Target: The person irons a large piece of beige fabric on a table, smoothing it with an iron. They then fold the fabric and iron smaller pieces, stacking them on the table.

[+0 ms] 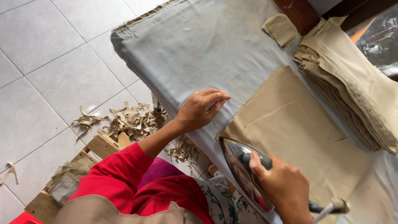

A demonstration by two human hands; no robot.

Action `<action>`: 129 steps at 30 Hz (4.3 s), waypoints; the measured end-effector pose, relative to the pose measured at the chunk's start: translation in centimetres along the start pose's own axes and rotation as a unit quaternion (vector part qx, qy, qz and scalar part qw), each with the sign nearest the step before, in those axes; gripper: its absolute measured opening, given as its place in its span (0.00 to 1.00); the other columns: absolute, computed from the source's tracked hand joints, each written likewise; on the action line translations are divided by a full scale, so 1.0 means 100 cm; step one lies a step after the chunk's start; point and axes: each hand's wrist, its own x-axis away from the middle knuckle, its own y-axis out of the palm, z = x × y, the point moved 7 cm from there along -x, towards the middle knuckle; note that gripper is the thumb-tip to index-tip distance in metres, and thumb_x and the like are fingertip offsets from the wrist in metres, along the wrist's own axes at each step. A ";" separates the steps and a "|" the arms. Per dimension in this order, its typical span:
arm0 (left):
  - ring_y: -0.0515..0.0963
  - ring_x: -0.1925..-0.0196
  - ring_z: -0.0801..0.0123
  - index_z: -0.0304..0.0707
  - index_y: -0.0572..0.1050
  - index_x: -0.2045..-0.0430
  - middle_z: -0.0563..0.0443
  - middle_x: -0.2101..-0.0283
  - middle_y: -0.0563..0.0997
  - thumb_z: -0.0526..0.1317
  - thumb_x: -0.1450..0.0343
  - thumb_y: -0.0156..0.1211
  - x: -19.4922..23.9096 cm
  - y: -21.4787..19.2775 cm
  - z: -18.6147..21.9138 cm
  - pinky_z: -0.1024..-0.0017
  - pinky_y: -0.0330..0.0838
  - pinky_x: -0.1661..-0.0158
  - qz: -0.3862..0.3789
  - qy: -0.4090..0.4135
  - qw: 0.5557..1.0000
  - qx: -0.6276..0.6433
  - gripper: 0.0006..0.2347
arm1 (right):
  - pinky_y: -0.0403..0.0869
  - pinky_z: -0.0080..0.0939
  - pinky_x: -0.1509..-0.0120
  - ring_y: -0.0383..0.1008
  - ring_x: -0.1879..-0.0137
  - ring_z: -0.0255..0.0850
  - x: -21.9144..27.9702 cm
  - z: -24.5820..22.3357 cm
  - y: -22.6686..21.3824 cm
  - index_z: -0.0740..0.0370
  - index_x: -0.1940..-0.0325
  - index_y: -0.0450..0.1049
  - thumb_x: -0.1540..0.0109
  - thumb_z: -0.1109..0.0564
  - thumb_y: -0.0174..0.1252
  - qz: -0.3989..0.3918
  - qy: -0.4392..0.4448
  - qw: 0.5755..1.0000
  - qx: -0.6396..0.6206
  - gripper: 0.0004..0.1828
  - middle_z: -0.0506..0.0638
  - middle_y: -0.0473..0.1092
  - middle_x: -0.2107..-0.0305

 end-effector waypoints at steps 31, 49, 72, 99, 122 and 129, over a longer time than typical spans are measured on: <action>0.82 0.52 0.55 0.43 0.80 0.56 0.51 0.51 0.84 0.34 0.26 0.57 0.007 0.012 0.014 0.56 0.73 0.53 -0.063 0.019 0.989 -0.136 0.08 | 0.70 0.55 0.44 0.76 0.48 0.64 0.009 0.255 0.079 0.62 0.61 0.83 0.37 0.20 0.36 0.023 0.266 0.950 -0.162 0.46 0.68 0.79 0.59; 0.79 0.41 0.58 0.45 0.79 0.56 0.49 0.47 0.81 0.43 0.25 0.61 0.068 0.100 0.136 0.60 0.66 0.38 -0.218 0.292 0.931 -0.017 0.08 | 0.75 0.54 0.38 0.79 0.47 0.57 0.027 0.234 0.076 0.48 0.62 0.83 0.46 0.21 0.48 0.045 0.092 0.981 -0.167 0.35 0.58 0.81 0.67; 0.86 0.60 0.56 0.37 0.83 0.59 0.47 0.64 0.84 0.36 0.31 0.66 0.061 0.097 0.138 0.63 0.79 0.55 -0.151 0.265 0.952 -0.030 0.09 | 0.75 0.57 0.43 0.80 0.50 0.56 0.015 0.213 0.058 0.49 0.59 0.82 0.44 0.15 0.38 0.050 0.006 0.990 -0.134 0.43 0.58 0.80 0.66; 0.85 0.56 0.39 0.31 0.81 0.58 0.35 0.60 0.84 0.29 0.28 0.62 -0.046 0.114 0.081 0.50 0.78 0.55 -0.276 0.276 0.917 -0.086 0.07 | 0.77 0.55 0.48 0.82 0.55 0.55 0.012 0.109 0.017 0.51 0.56 0.82 0.41 0.18 0.41 0.064 -0.099 0.981 -0.153 0.41 0.57 0.79 0.70; 0.83 0.48 0.51 0.35 0.83 0.61 0.42 0.55 0.85 0.33 0.27 0.61 -0.040 0.137 0.042 0.57 0.75 0.46 -0.309 0.204 0.929 0.010 0.06 | 0.77 0.49 0.54 0.83 0.62 0.50 0.025 0.099 0.037 0.48 0.66 0.81 0.43 0.16 0.44 0.094 -0.090 0.984 -0.120 0.38 0.53 0.78 0.76; 0.82 0.47 0.51 0.36 0.83 0.59 0.42 0.53 0.84 0.34 0.28 0.62 -0.036 0.139 0.036 0.57 0.74 0.45 -0.314 0.209 0.926 0.000 0.07 | 0.76 0.54 0.42 0.81 0.49 0.56 -0.013 0.217 0.064 0.43 0.60 0.81 0.43 0.12 0.37 0.059 0.127 0.982 -0.126 0.42 0.54 0.81 0.65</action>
